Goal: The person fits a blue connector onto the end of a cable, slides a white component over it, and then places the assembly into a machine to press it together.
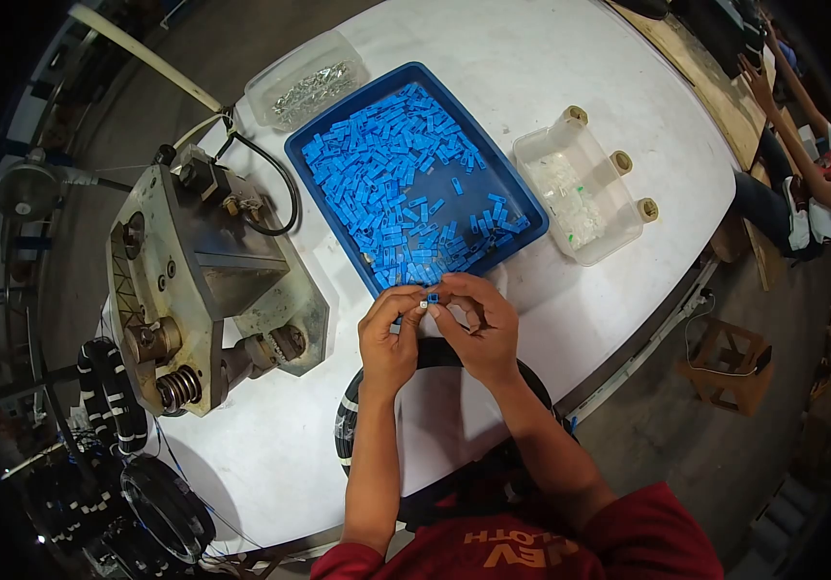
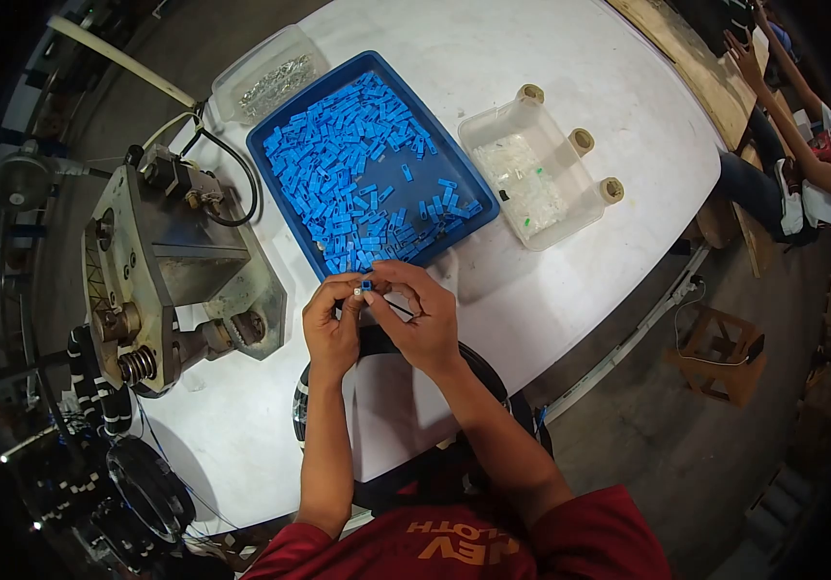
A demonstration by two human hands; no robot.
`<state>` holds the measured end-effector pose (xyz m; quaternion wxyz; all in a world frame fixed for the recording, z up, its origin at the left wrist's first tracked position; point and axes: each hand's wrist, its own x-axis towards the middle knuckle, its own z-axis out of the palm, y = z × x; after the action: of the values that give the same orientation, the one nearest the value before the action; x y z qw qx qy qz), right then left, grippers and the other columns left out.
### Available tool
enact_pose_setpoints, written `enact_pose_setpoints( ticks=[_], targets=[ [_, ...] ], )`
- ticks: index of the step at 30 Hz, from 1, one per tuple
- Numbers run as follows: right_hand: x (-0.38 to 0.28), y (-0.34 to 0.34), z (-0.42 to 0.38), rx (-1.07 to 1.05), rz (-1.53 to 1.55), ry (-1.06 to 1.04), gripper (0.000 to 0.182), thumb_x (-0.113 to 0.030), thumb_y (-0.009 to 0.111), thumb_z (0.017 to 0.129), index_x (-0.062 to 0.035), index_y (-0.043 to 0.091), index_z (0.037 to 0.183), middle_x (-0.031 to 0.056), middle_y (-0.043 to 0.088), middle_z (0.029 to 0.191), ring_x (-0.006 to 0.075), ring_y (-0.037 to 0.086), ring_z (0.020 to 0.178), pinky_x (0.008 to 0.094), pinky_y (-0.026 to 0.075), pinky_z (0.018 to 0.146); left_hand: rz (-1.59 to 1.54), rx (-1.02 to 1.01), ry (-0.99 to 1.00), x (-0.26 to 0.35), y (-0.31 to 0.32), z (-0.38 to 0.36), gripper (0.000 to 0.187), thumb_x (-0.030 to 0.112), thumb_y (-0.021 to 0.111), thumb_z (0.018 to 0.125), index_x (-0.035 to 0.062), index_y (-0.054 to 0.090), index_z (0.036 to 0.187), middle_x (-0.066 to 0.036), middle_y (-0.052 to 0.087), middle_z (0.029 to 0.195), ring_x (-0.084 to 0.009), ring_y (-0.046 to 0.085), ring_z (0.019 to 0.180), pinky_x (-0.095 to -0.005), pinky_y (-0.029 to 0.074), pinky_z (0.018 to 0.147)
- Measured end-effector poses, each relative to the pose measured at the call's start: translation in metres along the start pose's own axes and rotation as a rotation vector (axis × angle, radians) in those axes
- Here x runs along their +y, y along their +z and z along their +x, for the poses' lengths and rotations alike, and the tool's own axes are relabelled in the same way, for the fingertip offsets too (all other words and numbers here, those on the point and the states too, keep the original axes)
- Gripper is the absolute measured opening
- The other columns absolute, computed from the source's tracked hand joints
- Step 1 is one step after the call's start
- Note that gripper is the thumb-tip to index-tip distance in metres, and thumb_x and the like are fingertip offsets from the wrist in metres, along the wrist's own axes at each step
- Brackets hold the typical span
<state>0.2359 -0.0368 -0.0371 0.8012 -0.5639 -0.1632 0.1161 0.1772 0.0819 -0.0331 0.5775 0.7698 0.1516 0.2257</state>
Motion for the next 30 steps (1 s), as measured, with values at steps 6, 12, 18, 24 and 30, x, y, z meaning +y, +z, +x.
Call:
enact_pose_setpoints(
  ticks=[6,12,18,24,30],
  targets=[
    [0.0044,-0.0038,-0.0018,-0.074,-0.067,-0.041,0.046,0.013,0.067,0.086,0.0029,0.053,0.129,0.0132,0.067,0.114,0.0159,0.064,0.103,0.0272,0.052,0.091,-0.024,0.008,0.024,-0.0017,0.0001,-0.0007,0.008,-0.008,0.064,0.09,-0.0018,0.066,0.094,-0.012,0.071,0.099,-0.0209,0.067,0.09,-0.0302,0.052,0.08],
    [0.0018,-0.0003,0.0007,-0.039,-0.14,-0.13,0.048,0.007,0.071,0.084,0.0025,0.056,0.13,0.0103,0.071,0.109,0.0135,0.067,0.097,0.0278,0.053,0.09,-0.018,0.011,0.039,-0.0036,0.0003,-0.0005,0.009,-0.01,0.064,0.089,-0.0025,0.065,0.093,-0.013,0.071,0.098,-0.0211,0.067,0.09,-0.0303,0.053,0.08],
    [0.0012,-0.0004,0.0024,-0.043,-0.175,-0.17,0.06,0.008,0.071,0.082,-0.0007,0.048,0.137,0.0105,0.073,0.105,0.0146,0.068,0.094,0.0287,0.054,0.088,-0.012,-0.002,0.047,-0.0018,-0.0007,-0.0002,0.011,-0.012,0.063,0.088,-0.0029,0.065,0.093,-0.013,0.07,0.1,-0.0209,0.067,0.09,-0.0294,0.053,0.079],
    [0.0008,0.0002,0.0019,-0.032,-0.096,-0.115,0.058,0.006,0.072,0.083,-0.0002,0.049,0.137,0.0114,0.072,0.105,0.0151,0.068,0.096,0.03,0.054,0.087,-0.047,0.008,0.019,-0.003,-0.0007,-0.0017,0.009,-0.01,0.063,0.09,-0.002,0.065,0.094,-0.013,0.071,0.099,-0.0212,0.068,0.089,-0.0297,0.053,0.079],
    [0.0014,-0.0003,0.0013,-0.03,-0.054,-0.054,0.056,0.006,0.072,0.084,0.0008,0.05,0.136,0.0126,0.072,0.105,0.0147,0.067,0.095,0.0296,0.054,0.087,-0.054,0.009,0.008,-0.004,-0.0016,-0.0021,0.008,-0.008,0.064,0.09,-0.001,0.066,0.094,-0.014,0.072,0.099,-0.0213,0.068,0.088,-0.03,0.053,0.079]
  ],
)
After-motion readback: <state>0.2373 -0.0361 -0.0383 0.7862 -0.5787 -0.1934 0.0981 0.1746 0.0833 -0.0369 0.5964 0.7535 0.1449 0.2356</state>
